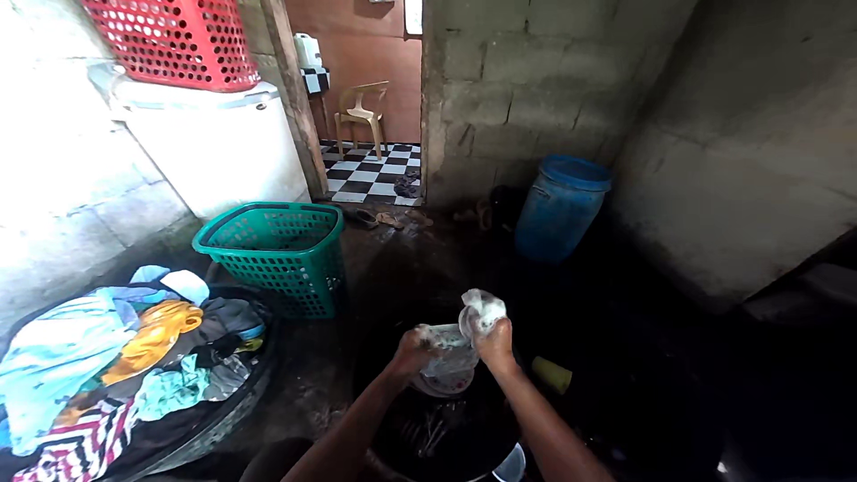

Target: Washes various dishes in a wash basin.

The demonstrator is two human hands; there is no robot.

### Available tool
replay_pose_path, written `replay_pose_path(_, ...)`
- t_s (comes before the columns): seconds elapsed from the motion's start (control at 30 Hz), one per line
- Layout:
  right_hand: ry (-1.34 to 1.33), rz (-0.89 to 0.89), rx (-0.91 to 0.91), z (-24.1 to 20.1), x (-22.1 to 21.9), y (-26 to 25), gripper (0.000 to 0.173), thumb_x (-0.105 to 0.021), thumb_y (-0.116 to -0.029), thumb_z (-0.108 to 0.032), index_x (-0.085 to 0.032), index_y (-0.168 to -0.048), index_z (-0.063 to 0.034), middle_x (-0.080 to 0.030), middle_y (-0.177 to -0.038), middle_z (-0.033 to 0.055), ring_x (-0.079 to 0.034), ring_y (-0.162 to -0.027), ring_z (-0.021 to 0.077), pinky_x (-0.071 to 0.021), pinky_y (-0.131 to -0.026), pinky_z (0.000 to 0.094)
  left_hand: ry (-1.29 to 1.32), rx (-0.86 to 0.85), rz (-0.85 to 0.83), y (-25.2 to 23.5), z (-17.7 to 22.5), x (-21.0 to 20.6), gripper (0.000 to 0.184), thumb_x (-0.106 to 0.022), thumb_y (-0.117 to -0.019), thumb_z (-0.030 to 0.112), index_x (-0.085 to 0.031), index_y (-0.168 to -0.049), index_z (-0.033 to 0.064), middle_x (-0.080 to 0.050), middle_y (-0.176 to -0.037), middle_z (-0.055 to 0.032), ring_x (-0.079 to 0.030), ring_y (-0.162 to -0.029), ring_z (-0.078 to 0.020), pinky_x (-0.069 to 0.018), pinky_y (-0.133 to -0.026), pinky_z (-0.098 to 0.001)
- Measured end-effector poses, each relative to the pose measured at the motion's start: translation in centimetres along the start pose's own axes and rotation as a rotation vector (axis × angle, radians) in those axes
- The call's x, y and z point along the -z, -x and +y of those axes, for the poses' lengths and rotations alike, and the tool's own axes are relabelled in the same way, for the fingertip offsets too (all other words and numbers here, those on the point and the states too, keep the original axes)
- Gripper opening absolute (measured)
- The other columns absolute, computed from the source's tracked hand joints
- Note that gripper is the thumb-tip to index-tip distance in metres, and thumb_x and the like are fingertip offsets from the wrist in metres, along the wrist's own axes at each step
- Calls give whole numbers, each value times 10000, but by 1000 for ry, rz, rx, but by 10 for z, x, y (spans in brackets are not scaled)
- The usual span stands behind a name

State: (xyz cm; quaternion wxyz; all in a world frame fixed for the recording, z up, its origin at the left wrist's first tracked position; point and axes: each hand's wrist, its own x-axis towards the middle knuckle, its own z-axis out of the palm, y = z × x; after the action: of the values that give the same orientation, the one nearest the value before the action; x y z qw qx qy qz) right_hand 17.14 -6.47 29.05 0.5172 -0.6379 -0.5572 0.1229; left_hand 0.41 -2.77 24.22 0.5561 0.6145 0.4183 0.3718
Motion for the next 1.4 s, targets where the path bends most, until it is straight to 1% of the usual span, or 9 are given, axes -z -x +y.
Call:
replay_pose_path(0.1, 298, -410, -70, -9, -4, 11, 500, -687, -958, -303, -662, -1185, 141, -668, -1189, 338, -624, -1195, 469, -449, -1081, 571, -22, -101, -26, 3, 0, -11, 456, -760, -759, -33, -618, -1186, -110, -679, -1111, -161, -656, -1029, -160, -551, -932, -336)
replay_pose_path(0.23, 112, -352, -57, 19, -10, 7, 529, -700, -955, -286, -628, -1260, 140, -659, -1233, 328, -616, -1229, 431, -434, -1119, 529, -6, -177, -47, 4, 2, -6, 393, -735, -765, -26, -621, -1135, -91, -679, -1041, -112, -657, -958, -115, -562, -883, -310)
replay_pose_path(0.4, -551, -160, -389, 68, 1, -15, 321, -617, -974, -30, -586, -1282, 56, -701, -1082, 133, -683, -918, 140, -588, -826, 309, 41, -197, -46, 9, 12, 3, 318, -719, -757, -23, -628, -1061, -34, -673, -949, -22, -653, -887, -64, -567, -821, -269)
replay_pose_path(0.5, -734, -75, -528, 74, 2, -16, 213, -538, -1024, -50, -581, -1220, 22, -688, -908, 92, -672, -733, 123, -596, -661, 302, 150, -175, -52, 8, 8, 8, 358, -710, -760, -34, -607, -1102, -21, -700, -994, -34, -683, -926, -97, -588, -849, -310)
replay_pose_path(0.73, -9, -310, -103, 17, 12, -10, 472, -716, -950, -176, -600, -1281, 140, -680, -1217, 286, -662, -1175, 337, -489, -1080, 456, -636, 31, -234, -1, 20, 18, 536, -796, -863, 151, -576, -1304, -60, -631, -1241, -280, -611, -1181, -405, -465, -1039, -583)
replay_pose_path(0.93, 92, -310, 137, 4, -16, 24, 460, -740, -899, -232, -678, -1152, 147, -706, -1121, 310, -682, -1115, 418, -505, -1040, 518, -137, -195, -42, 9, 6, -13, 487, -814, -746, 40, -641, -1182, -91, -714, -1108, -143, -682, -1048, -135, -550, -974, -335)
replay_pose_path(1.1, -347, -230, -263, 34, -15, 4, 426, -671, -959, -78, -561, -1317, 127, -671, -1223, 240, -661, -1130, 234, -519, -1027, 370, -12, -160, 33, 11, 13, -4, 335, -757, -763, -4, -629, -1068, -53, -677, -939, -62, -663, -866, -91, -571, -811, -284)
replay_pose_path(1.23, -638, -128, -527, 45, -17, 1, 309, -564, -1029, -58, -539, -1319, 48, -662, -1107, 155, -665, -922, 140, -582, -817, 314, 141, -159, 5, 8, 9, 2, 368, -736, -764, -30, -612, -1111, -29, -716, -972, -44, -702, -908, -105, -598, -840, -303)
replay_pose_path(1.4, -154, -316, -147, 19, 0, 0, 460, -712, -944, -120, -580, -1289, 154, -671, -1230, 275, -651, -1178, 282, -484, -1079, 389, -85, 22, -260, 4, 10, 20, 378, -753, -812, -6, -612, -1157, -73, -673, -1037, -100, -653, -956, -129, -554, -902, -334)
